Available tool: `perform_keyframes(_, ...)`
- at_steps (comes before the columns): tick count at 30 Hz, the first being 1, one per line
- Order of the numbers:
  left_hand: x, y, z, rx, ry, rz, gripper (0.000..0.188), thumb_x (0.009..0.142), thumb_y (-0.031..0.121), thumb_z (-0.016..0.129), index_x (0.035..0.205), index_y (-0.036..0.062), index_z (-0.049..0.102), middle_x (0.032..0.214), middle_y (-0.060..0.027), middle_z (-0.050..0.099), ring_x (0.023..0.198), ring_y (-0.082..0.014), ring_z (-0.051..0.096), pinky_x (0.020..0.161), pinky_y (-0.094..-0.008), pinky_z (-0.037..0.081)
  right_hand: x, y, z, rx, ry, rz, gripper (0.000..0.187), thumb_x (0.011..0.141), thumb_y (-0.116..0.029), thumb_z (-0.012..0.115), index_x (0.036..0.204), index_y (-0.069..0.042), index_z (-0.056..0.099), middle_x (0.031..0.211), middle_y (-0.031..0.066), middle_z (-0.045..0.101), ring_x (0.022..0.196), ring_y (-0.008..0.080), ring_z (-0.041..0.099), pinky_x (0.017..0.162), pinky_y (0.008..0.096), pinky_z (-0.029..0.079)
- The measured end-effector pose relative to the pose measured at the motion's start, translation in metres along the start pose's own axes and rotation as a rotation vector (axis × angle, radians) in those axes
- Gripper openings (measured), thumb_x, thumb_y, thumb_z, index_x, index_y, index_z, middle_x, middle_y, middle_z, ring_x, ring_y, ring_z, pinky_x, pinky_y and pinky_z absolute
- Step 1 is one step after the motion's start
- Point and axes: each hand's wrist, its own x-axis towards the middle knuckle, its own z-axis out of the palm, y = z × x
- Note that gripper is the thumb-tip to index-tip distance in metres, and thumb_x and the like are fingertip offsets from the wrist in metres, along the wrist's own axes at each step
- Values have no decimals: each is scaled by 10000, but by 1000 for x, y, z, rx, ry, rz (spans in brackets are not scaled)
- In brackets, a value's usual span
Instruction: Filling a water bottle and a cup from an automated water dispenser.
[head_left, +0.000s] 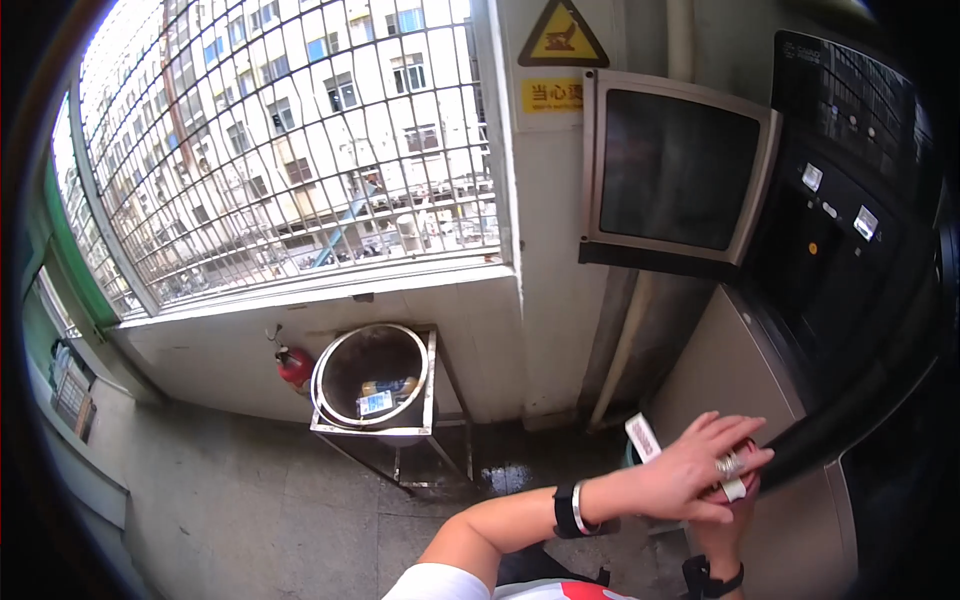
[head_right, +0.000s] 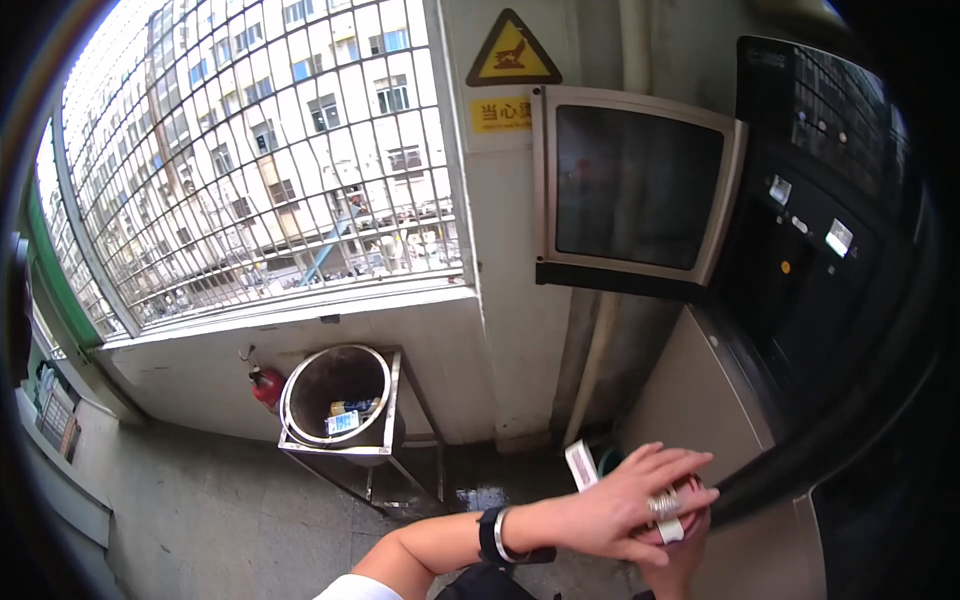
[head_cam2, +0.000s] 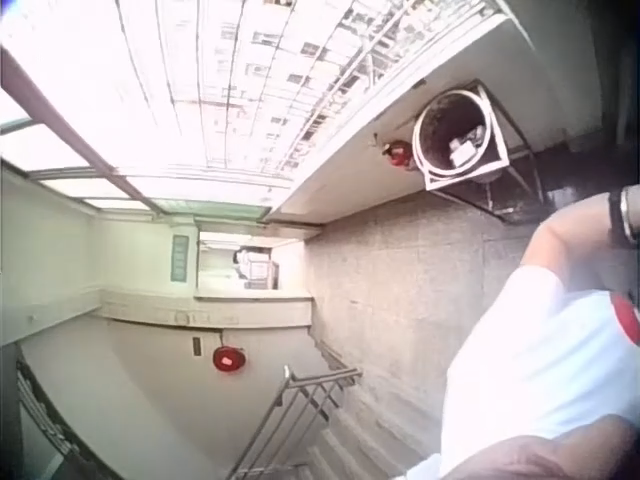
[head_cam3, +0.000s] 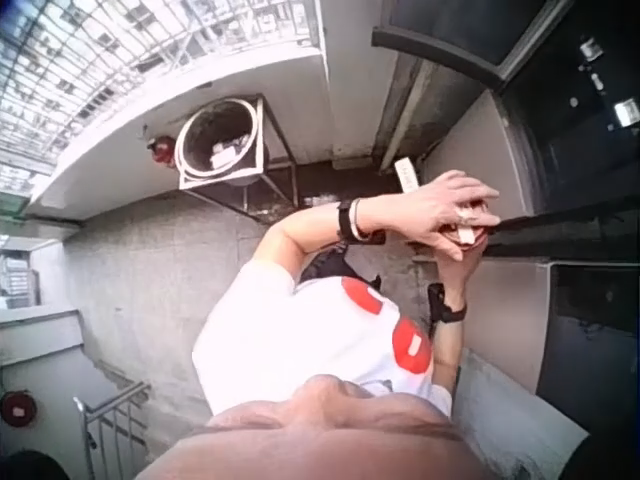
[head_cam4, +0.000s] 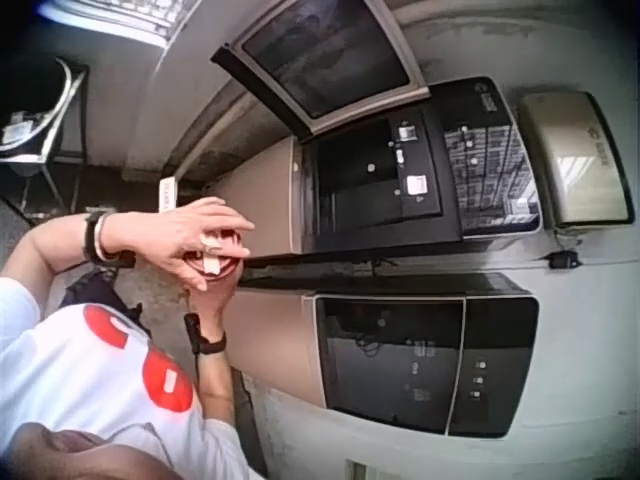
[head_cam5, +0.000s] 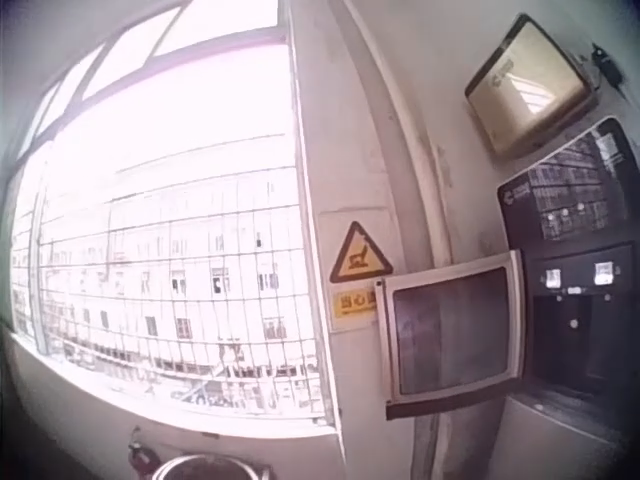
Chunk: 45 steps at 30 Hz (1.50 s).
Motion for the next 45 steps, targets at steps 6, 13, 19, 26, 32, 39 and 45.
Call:
perform_keyframes(6,-54,-93,36,25,-188,-193,704,729,334,725,1324,94,435,1335,-257,379,1250,-405,367,1013,-449,339,14,102,17,-143,-132,-37,748,568,-240,823,1185,-27,457,1136,150,549,1031,267,562,855,356,464)
perform_keyframes(13,-37,-105,22,-164,-216,-332,807,630,309,804,1302,65,429,1344,-223,386,1297,-365,324,1020,-432,345,17,105,5,-331,-130,4,712,597,-222,809,1175,-26,441,1157,164,537,1036,286,550,856,362,458)
perform_keyframes(19,-29,-130,22,-172,-252,-305,736,624,276,810,1238,71,460,1282,-191,433,1192,-355,449,943,-396,434,25,124,4,-346,-158,171,806,581,-237,831,1236,-22,412,1149,191,551,1062,313,553,886,387,452)
perform_keyframes(26,-28,-164,21,-228,-242,-557,655,589,245,778,1156,30,531,1055,-146,580,955,-277,588,844,-340,475,39,142,15,-305,-243,234,851,558,-262,842,1242,-5,403,1169,196,529,1081,325,535,906,395,434)
perform_keyframes(32,-65,-199,28,-342,-277,-789,676,585,283,777,1161,23,536,985,-129,605,895,-251,608,808,-322,477,41,171,37,-258,-387,361,815,579,-306,820,1213,-11,402,1167,209,513,1088,347,513,903,400,429)
perform_keyframes(39,-101,-241,34,-404,-281,-961,653,562,214,785,1141,21,552,984,-105,608,881,-217,603,797,-304,481,42,215,64,-166,-488,497,853,581,-297,823,1250,2,387,1181,201,520,1089,326,522,922,383,426)
perform_keyframes(45,-100,-287,10,-391,-86,-923,657,548,208,808,1134,53,555,1055,-101,574,944,-225,574,835,-309,460,9,288,51,69,-440,763,866,613,-325,825,1267,20,374,1179,156,537,1059,223,545,799,343,490)
